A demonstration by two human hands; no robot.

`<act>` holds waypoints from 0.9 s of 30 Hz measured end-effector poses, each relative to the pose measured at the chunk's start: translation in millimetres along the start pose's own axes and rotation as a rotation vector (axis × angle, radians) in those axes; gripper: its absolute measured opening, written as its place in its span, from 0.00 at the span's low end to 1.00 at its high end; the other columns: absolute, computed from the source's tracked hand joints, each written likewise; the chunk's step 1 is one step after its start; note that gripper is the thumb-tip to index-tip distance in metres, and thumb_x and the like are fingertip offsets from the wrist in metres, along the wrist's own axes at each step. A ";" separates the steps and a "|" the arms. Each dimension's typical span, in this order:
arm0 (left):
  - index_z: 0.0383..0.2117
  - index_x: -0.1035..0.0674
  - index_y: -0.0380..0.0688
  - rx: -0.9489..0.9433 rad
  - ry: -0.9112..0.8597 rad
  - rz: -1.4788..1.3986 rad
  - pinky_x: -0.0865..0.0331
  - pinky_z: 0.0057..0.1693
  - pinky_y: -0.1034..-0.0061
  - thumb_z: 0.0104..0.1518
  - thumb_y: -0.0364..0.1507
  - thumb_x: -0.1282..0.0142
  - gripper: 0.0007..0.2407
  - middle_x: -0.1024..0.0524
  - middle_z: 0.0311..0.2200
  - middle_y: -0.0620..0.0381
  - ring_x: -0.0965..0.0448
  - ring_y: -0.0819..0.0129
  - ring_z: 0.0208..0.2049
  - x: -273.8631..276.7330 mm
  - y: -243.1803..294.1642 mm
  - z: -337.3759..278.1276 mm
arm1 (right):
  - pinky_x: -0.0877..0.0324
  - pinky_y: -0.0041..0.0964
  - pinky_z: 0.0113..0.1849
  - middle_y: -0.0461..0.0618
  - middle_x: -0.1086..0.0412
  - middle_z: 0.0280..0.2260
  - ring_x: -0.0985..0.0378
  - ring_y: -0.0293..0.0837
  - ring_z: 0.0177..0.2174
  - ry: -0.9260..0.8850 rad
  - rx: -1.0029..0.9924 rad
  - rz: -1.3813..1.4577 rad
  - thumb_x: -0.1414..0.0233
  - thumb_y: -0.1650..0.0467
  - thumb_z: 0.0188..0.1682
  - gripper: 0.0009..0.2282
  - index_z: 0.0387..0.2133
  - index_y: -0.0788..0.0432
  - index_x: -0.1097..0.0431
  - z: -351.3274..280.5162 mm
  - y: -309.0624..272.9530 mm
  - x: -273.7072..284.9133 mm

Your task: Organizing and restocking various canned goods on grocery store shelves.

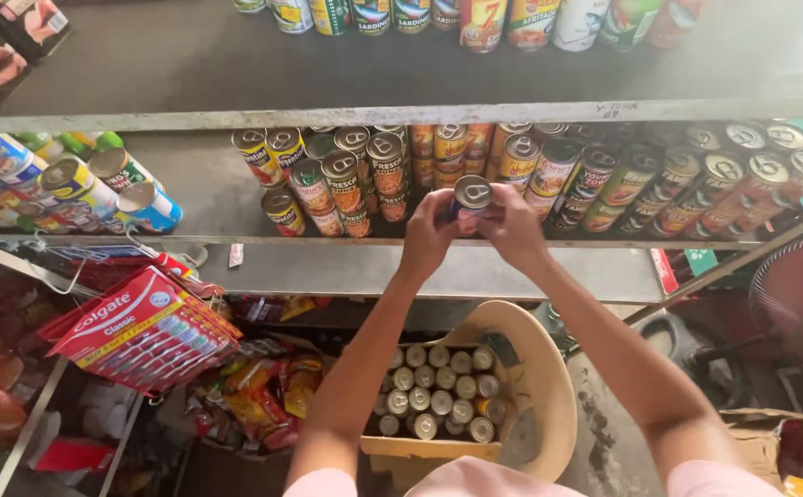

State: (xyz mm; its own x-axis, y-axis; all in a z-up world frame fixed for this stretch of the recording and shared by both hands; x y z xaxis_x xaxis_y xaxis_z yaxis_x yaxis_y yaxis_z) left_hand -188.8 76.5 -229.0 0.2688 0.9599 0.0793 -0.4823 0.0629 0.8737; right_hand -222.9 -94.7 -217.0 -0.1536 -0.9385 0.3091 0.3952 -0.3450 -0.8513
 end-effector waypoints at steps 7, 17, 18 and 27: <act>0.53 0.26 0.37 -0.077 0.159 0.295 0.28 0.56 0.64 0.54 0.25 0.35 0.20 0.23 0.49 0.42 0.21 0.52 0.50 -16.3 -116.9 11.5 | 0.22 0.41 0.44 0.58 0.26 0.47 0.19 0.46 0.46 0.192 0.064 -0.088 0.46 0.78 0.47 0.28 0.63 0.66 0.44 9.8 91.8 -35.2; 0.60 0.30 0.31 -0.126 0.094 0.343 0.28 0.58 0.63 0.55 0.23 0.42 0.24 0.25 0.54 0.33 0.23 0.46 0.55 -33.3 5.4 -6.2 | 0.25 0.35 0.46 0.51 0.29 0.48 0.23 0.39 0.45 -0.188 -0.047 0.045 0.44 0.78 0.49 0.22 0.58 0.62 0.38 -5.8 -37.8 33.8; 0.61 0.26 0.39 0.073 0.006 0.157 0.21 0.56 0.72 0.61 0.24 0.49 0.19 0.18 0.51 0.43 0.14 0.58 0.52 -31.3 22.6 -0.1 | 0.26 0.33 0.47 0.49 0.25 0.45 0.23 0.36 0.45 -0.488 0.055 0.070 0.47 0.77 0.53 0.18 0.57 0.62 0.35 -2.4 -85.3 41.9; 0.50 0.22 0.39 -0.501 0.093 0.206 0.22 0.53 0.69 0.62 0.25 0.44 0.11 0.26 0.58 0.41 0.23 0.52 0.57 4.3 203.0 143.1 | 0.27 0.36 0.46 0.49 0.23 0.42 0.23 0.38 0.41 0.001 0.405 -0.254 0.44 0.74 0.54 0.11 0.50 0.62 0.27 131.1 -195.6 99.6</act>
State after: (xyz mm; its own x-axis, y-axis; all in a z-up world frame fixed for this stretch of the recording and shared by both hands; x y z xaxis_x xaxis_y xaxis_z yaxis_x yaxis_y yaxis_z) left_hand -166.2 54.3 17.4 0.0634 0.9848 0.1620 -0.8614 -0.0279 0.5072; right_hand -196.8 -121.9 35.9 -0.2918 -0.8241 0.4855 0.6663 -0.5393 -0.5150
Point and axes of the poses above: each hand's wrist, its own z-axis towards the middle knuckle, its own x-axis out of the back of the hand, y = z × x, the point moved 4 cm from there along z, towards the middle knuckle
